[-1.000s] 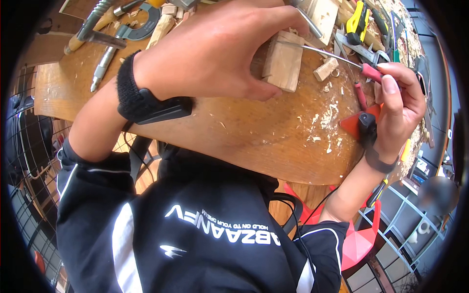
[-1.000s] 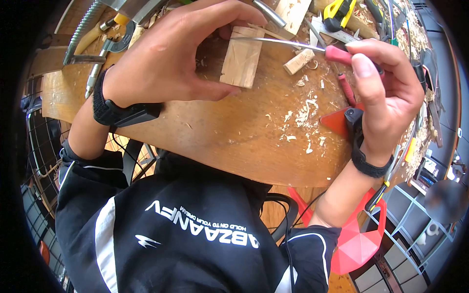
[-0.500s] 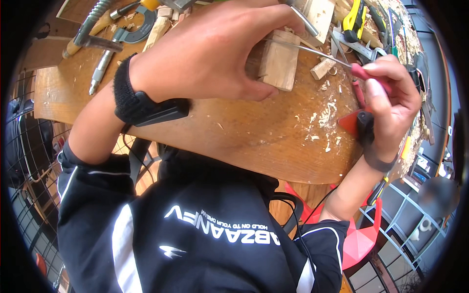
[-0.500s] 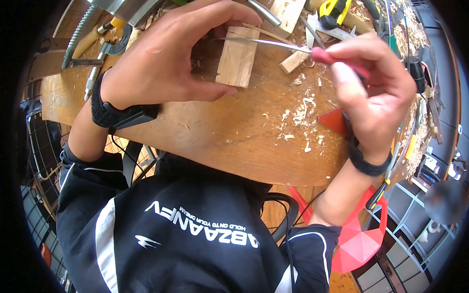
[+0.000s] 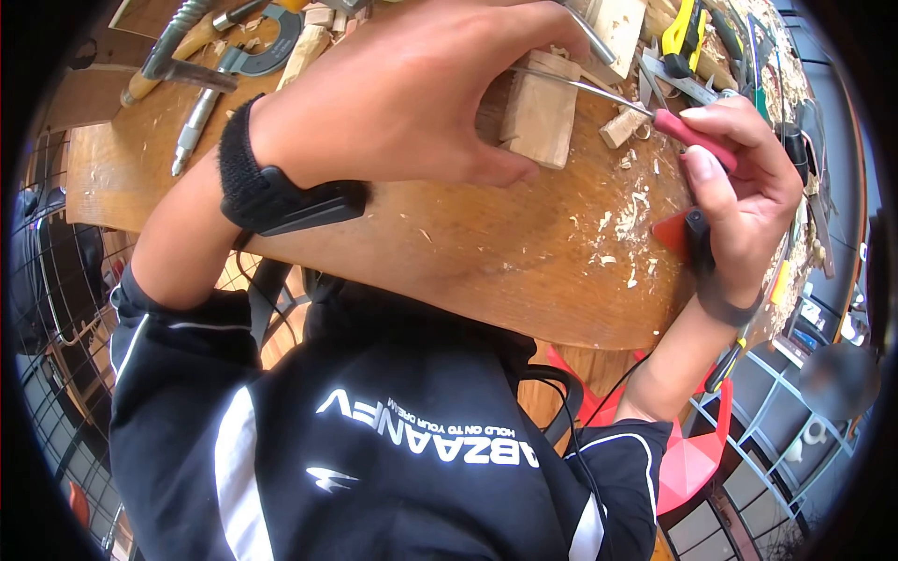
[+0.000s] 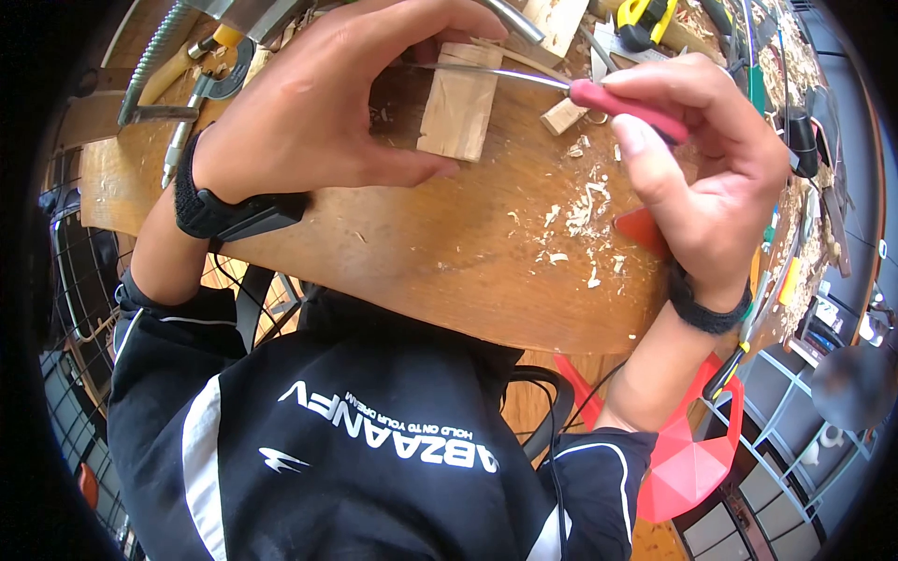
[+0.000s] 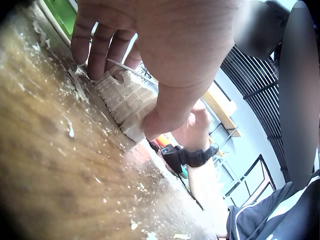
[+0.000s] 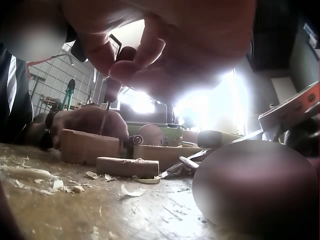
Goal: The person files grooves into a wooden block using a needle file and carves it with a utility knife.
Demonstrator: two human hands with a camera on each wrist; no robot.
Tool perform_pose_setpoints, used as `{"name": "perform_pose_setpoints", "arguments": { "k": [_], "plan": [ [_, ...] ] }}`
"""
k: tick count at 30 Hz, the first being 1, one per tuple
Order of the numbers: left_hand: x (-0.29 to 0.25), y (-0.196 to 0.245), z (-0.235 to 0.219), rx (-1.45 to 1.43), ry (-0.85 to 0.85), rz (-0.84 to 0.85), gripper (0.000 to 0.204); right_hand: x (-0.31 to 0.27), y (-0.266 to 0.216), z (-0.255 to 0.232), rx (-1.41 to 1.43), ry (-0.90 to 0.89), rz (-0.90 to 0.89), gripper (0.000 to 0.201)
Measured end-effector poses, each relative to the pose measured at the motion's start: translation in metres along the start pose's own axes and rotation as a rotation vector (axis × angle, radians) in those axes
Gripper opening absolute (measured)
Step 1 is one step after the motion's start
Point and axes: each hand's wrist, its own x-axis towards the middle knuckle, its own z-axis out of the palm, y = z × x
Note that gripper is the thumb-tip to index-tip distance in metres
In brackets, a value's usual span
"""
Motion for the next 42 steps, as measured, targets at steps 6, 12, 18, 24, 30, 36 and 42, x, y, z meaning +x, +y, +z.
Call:
{"name": "perform_pose_setpoints", "arguments": {
  "k": [6,12,18,24,30,36,42],
  "plan": [
    [-0.001,-0.001,-0.001,-0.03,-0.016,-0.042,0.073,-0.008,0.011,-0.018,0.044,0.176,0.001,0.023],
    [-0.001,-0.002,0.0,-0.026,0.001,-0.02,0.073,-0.01,0.012,-0.019,0.062,0.211,0.032,0.022],
    [0.0,-0.001,0.0,0.0,-0.022,-0.052,0.073,-0.005,0.013,-0.01,0.059,0.141,0.0,0.021],
    [0.0,-0.001,-0.001,-0.025,-0.014,-0.034,0.073,-0.001,0.011,-0.01,-0.004,0.047,-0.001,0.02],
    [0.002,-0.001,-0.001,-0.024,-0.01,-0.006,0.073,0.002,0.01,-0.001,0.035,0.043,0.01,0.019],
    [0.001,0.002,-0.003,0.0,-0.034,-0.084,0.071,-0.005,0.003,-0.005,0.068,0.191,0.24,0.016],
    [0.0,0.004,-0.004,-0.038,-0.03,-0.107,0.07,-0.003,-0.003,-0.004,0.026,0.127,0.321,0.015]
  ]
}}
